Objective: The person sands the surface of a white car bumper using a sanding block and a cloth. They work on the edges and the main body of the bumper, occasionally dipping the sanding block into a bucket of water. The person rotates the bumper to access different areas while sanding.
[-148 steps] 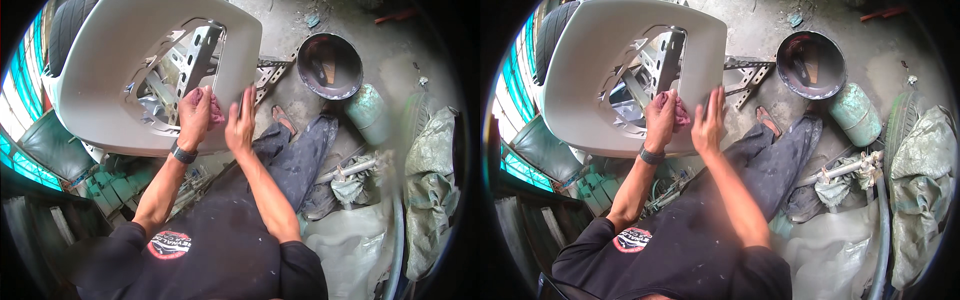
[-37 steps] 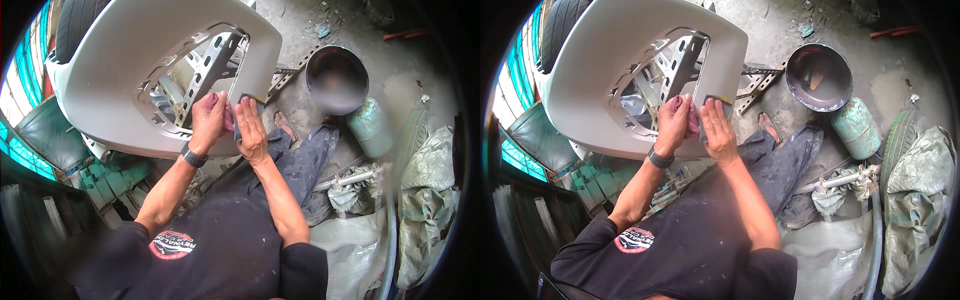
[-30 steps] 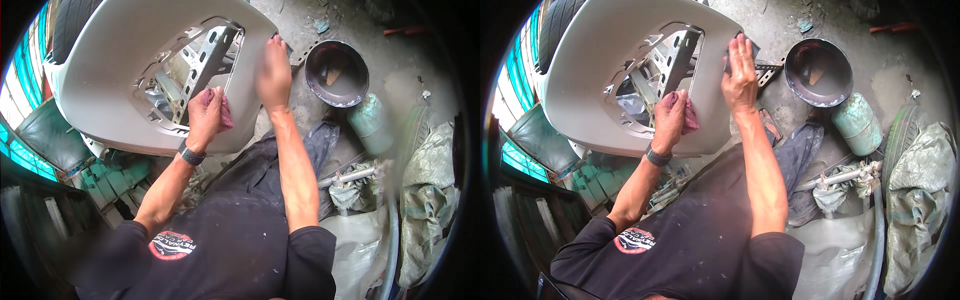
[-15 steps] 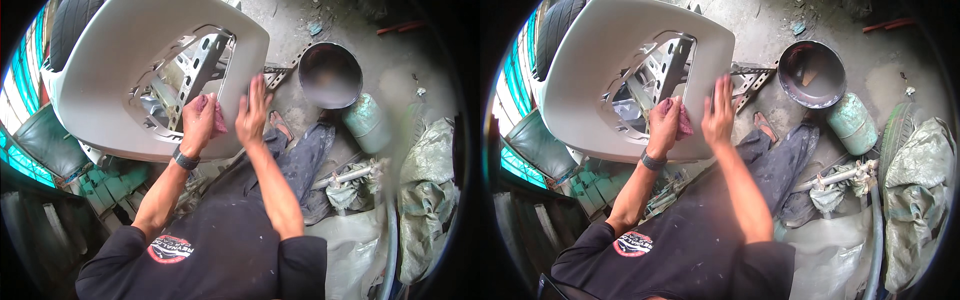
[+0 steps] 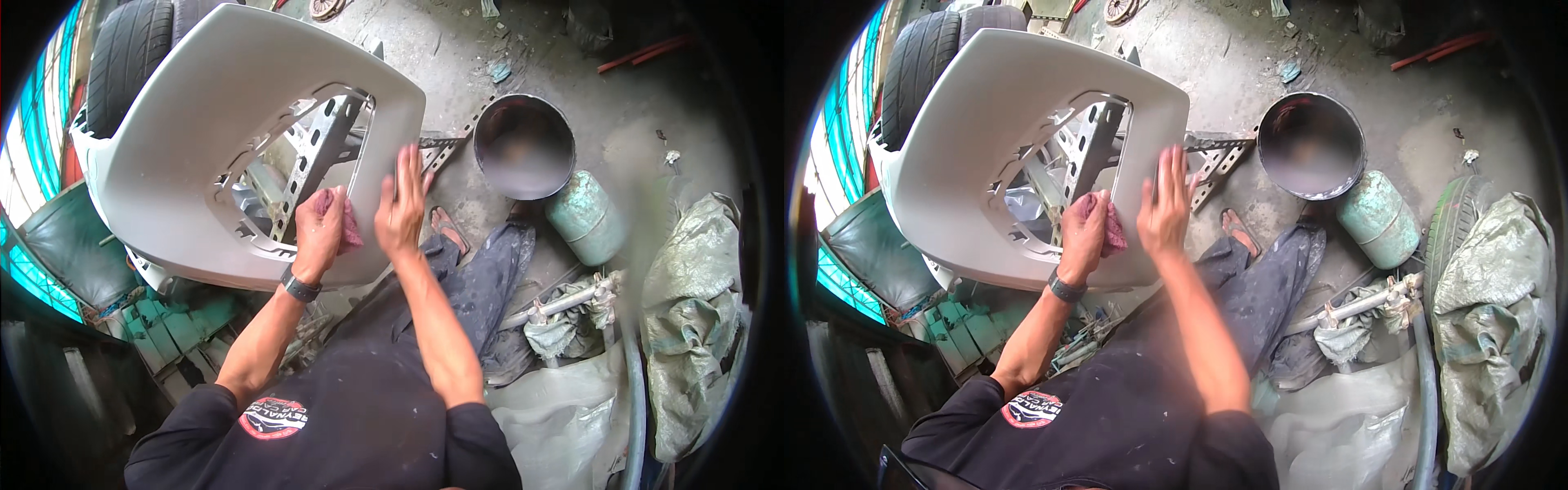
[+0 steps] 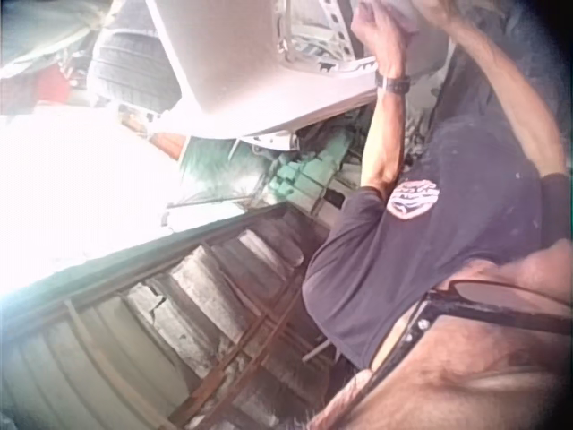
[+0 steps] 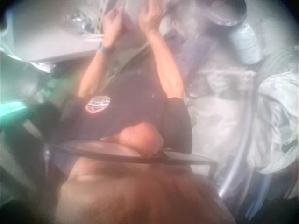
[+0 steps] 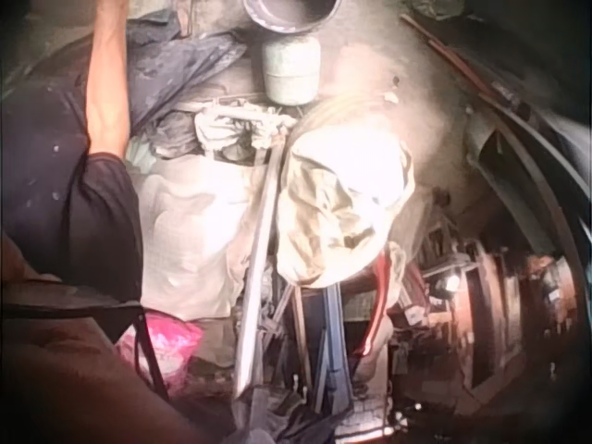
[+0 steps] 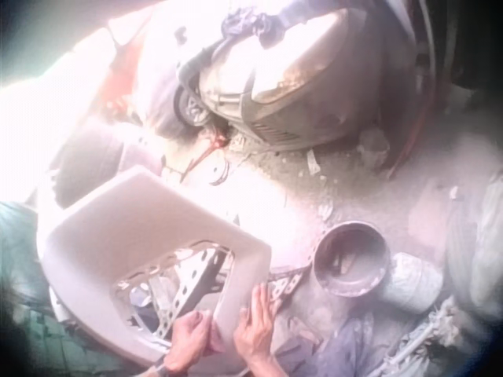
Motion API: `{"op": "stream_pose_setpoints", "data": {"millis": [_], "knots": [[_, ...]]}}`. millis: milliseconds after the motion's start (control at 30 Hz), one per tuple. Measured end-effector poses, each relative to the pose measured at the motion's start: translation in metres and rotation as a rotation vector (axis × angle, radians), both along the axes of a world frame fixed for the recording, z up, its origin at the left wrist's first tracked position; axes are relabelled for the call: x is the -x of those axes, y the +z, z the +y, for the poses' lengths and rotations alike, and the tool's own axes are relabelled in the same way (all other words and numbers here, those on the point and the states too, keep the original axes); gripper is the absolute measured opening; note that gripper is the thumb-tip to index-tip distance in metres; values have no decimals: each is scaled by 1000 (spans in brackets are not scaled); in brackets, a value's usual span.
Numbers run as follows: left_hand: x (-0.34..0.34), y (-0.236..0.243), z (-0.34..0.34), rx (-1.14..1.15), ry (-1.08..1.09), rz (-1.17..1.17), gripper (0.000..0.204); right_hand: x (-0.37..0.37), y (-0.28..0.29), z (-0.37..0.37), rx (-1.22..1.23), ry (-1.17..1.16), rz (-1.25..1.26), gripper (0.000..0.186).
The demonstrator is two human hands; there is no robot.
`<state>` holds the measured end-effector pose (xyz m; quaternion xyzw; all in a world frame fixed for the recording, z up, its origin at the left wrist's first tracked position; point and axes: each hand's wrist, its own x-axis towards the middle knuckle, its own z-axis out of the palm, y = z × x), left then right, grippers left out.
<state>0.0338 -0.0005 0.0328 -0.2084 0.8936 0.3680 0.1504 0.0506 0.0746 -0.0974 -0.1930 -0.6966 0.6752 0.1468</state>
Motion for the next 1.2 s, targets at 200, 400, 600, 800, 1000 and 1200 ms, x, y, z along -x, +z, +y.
{"op": "stream_pose_setpoints", "data": {"millis": [200,400,600,800,1000,1200], "knots": [[-1,-10,-12,-51,14,-1,35,32,0,22,-30,3,26,51],[-5,0,-1,-49,21,-28,34,16,8,8,-31,-46,-4,52],[-3,-1,-1,-72,45,-14,33,32,36,2,-271,39,32,65],[-5,-2,-3,-57,25,-3,33,54,13,28,-256,13,49,50],[-5,-2,-4,-87,57,-24,33,-25,26,-7,-234,138,134,49],[-4,-4,-2,-47,42,-12,33,66,-11,48,-65,-66,8,45]]}}
